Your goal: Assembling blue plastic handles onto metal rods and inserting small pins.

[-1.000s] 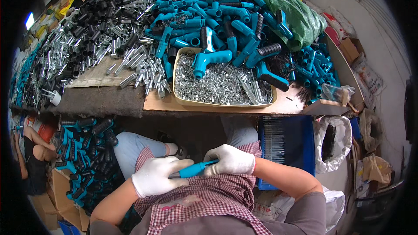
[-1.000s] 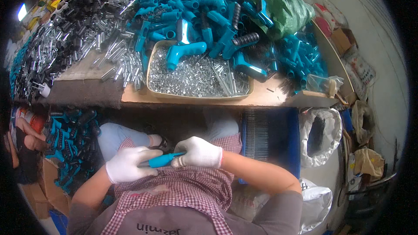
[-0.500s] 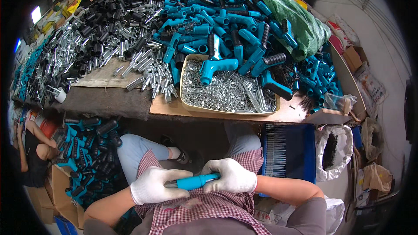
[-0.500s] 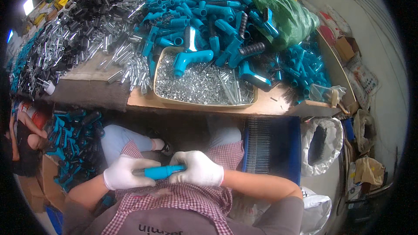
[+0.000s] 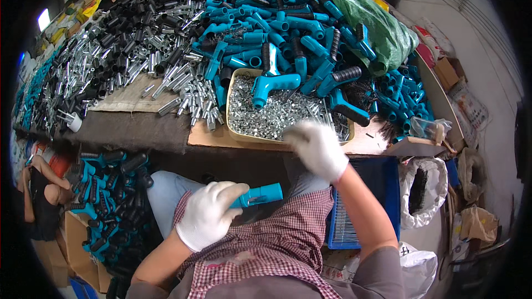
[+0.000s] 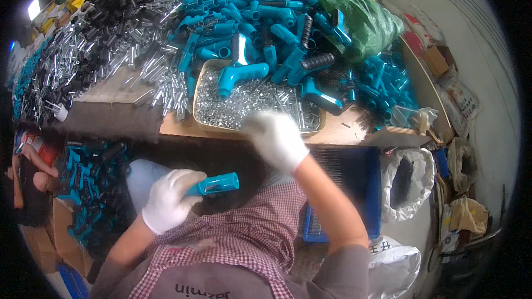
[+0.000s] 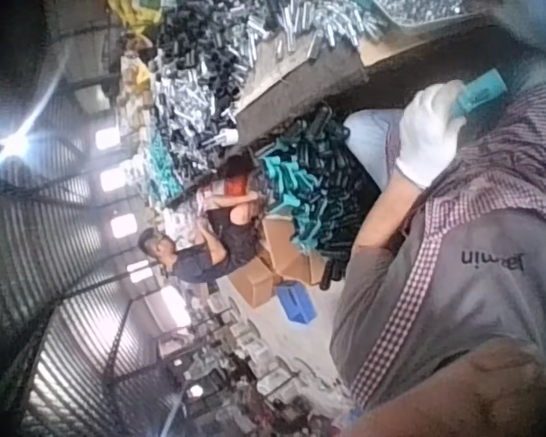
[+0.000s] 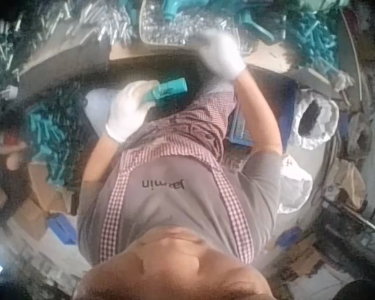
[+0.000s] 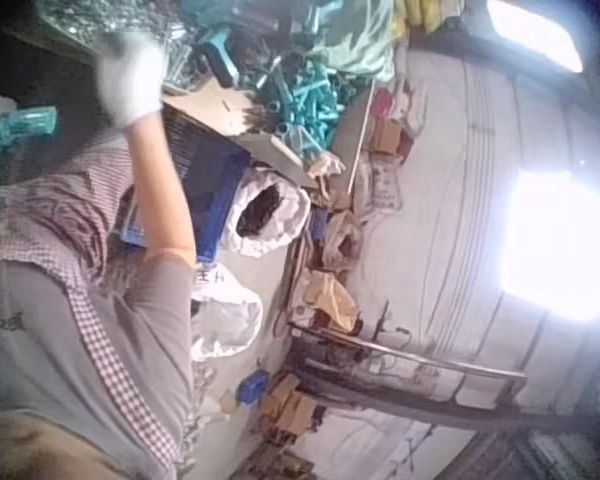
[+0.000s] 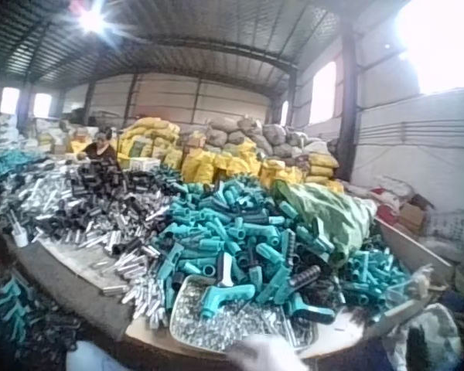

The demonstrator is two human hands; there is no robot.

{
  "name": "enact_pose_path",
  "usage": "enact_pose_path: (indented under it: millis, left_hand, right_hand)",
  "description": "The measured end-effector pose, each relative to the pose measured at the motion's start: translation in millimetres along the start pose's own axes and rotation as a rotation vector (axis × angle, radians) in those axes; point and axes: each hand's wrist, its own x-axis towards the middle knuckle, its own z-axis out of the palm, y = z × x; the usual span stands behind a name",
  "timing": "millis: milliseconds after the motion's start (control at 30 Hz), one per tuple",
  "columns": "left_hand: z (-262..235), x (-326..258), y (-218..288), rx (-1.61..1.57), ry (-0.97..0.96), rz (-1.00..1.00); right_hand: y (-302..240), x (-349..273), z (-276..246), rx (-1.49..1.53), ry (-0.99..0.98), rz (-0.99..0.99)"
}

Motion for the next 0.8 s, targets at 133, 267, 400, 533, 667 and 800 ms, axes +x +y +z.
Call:
enact_pose_path:
  millis: [133,267,400,533,667,800]
  left_hand:
    - [2.2,4.5,1.2,-0.074,0.023,-0.031]
    - [-2.1,-1.2,-2.2,-0.105,0.054,-0.030]
    - [-8.9,-2.9,-3.5,-0.134,0.103,-0.071]
    - [-8.6,-4.5,-2.2,-0.134,0.084,-0.072]
    - [-11.2,-6.3,-0.8,-0.118,0.077,-0.075]
    - [-10.4,-10.0,-4.0,-0.108,0.054,-0.080]
  right_hand:
    - [29.6,32.5,4.2,-0.352,0.031,0.087]
    - [27.1,40.7,8.2,-0.378,-0.132,0.146]
    - [26.9,37.9,0.6,-0.362,-0.099,0.102]
    - [27.3,41.6,7.7,-0.446,-0.189,0.135]
    - [38.3,45.7,5.1,-0.435,-0.171,0.116]
    - [31.4,43.4,3.0,-0.442,-0.139,0.099]
